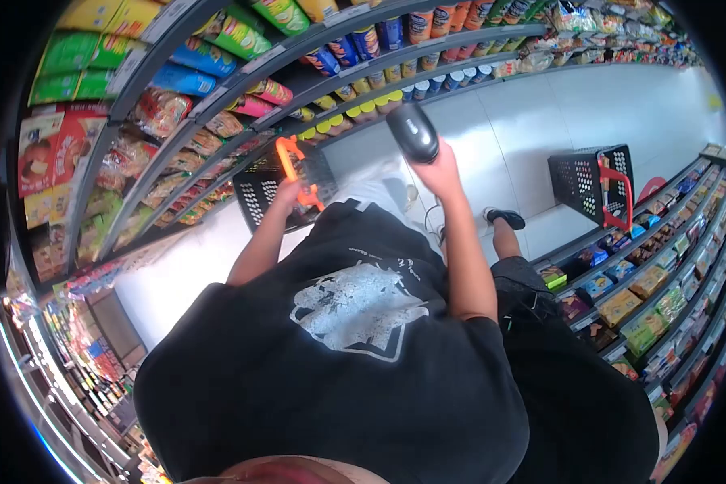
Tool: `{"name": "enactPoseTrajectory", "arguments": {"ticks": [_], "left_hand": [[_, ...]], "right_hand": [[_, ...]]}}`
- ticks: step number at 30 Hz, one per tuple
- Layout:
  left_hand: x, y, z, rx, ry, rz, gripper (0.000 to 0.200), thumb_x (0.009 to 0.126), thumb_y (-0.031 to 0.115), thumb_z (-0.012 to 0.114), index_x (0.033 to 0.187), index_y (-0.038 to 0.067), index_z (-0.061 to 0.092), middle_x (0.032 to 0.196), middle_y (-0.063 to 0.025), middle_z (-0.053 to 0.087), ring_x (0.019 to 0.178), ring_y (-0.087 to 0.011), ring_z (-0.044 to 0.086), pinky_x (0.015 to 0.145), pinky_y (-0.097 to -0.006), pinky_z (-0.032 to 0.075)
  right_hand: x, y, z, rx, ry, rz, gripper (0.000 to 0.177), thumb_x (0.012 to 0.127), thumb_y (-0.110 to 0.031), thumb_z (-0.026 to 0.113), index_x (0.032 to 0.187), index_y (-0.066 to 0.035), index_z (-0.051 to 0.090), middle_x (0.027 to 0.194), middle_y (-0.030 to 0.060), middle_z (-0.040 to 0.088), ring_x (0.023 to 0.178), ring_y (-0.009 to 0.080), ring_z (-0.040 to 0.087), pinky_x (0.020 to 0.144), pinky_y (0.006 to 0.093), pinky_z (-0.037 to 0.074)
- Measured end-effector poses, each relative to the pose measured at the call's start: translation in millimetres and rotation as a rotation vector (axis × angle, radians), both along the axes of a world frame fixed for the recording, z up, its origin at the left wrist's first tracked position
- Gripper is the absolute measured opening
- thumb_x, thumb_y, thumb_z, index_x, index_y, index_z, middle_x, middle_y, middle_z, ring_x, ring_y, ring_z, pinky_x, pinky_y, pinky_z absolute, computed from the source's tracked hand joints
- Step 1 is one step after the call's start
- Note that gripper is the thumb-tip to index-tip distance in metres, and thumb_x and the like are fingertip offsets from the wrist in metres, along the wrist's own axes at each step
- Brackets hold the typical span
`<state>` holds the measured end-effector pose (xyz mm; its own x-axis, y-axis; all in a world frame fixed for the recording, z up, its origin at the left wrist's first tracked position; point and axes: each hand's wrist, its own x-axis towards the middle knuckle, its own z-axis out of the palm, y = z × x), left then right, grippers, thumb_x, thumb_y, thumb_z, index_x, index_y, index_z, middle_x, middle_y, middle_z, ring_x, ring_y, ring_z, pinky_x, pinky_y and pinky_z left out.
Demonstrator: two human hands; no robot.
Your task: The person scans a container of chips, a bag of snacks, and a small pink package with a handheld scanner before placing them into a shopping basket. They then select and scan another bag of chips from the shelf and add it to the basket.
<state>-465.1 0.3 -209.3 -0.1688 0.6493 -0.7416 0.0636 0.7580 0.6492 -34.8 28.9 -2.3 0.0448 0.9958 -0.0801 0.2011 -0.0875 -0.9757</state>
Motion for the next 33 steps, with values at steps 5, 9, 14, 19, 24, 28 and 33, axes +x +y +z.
{"name": "enactPoseTrajectory", "arguments": {"ticks": [5,9,14,19,24,28,33], "left_hand": [[86.1,33.4,38.6,-0.033,-0.093,-0.048,0.012,0.091,0.011,0.064,0.099,0.002,0.062,0.08,-0.005,0.065,0.072,-0.0156,0.066,0.067,-0.0298,0.054],[133.0,58.1,42.8,-0.014,-0.18,-0.175,0.017,0.094,0.016,0.067,0.103,0.002,0.064,0.085,-0.0058,0.067,0.077,-0.0147,0.067,0.071,-0.0284,0.055],[178.7,73.9,15.3,0.018,-0.173,-0.228,0.017,0.095,0.02,0.064,0.099,0.004,0.065,0.085,-0.0023,0.066,0.076,-0.0144,0.065,0.07,-0.0289,0.052],[201.6,81.6,-16.8,0.1,-0.145,-0.196,0.018,0.094,0.022,0.065,0.098,0.005,0.069,0.085,-0.0005,0.065,0.075,-0.0104,0.06,0.067,-0.0261,0.047],[223.6,101.5,-35.2,0.081,-0.236,-0.174,0.023,0.093,0.026,0.068,0.101,0.005,0.07,0.086,-0.0016,0.067,0.076,-0.0108,0.062,0.069,-0.0264,0.049],[245.5,116.7,-24.8,0.021,-0.219,-0.132,0.023,0.093,0.027,0.068,0.102,0.005,0.07,0.086,-0.0018,0.067,0.076,-0.0113,0.062,0.069,-0.0268,0.05],[270.2,141.4,-18.9,-0.148,-0.261,-0.044,0.024,0.093,0.028,0.069,0.102,0.005,0.071,0.086,-0.002,0.068,0.075,-0.012,0.063,0.068,-0.0273,0.051]], "right_hand": [[59.5,23.9,2.2,-0.003,0.136,-0.094,0.034,0.078,-0.008,0.083,0.107,0.0,0.067,0.095,0.0061,0.072,0.086,0.0122,0.066,0.08,0.0295,0.052],[85.3,34.9,-3.8,-0.104,0.227,-0.111,0.035,0.077,-0.008,0.084,0.107,0.001,0.069,0.095,0.0074,0.074,0.085,0.013,0.067,0.079,0.0303,0.053],[107.7,73.8,19.1,-0.214,0.084,-0.026,0.038,0.076,-0.012,0.084,0.107,0.0,0.067,0.094,0.0062,0.071,0.085,0.0136,0.065,0.079,0.0318,0.053],[133.0,126.1,16.9,-0.139,0.236,0.205,0.046,0.081,-0.007,0.079,0.122,-0.003,0.059,0.107,0.0061,0.067,0.098,0.0138,0.063,0.088,0.0315,0.052],[175.3,185.0,36.3,-0.114,0.215,0.301,0.053,0.08,-0.006,0.079,0.128,-0.003,0.056,0.115,0.0068,0.066,0.106,0.0153,0.062,0.094,0.0323,0.05],[208.1,223.8,51.9,-0.121,0.159,0.242,0.058,0.078,-0.009,0.082,0.129,-0.001,0.055,0.115,0.0068,0.065,0.106,0.0148,0.061,0.094,0.0321,0.05],[237.9,252.2,60.3,-0.138,0.121,0.108,0.056,0.078,-0.013,0.084,0.126,-0.001,0.056,0.11,0.0054,0.065,0.102,0.0134,0.06,0.093,0.0311,0.049]]}}
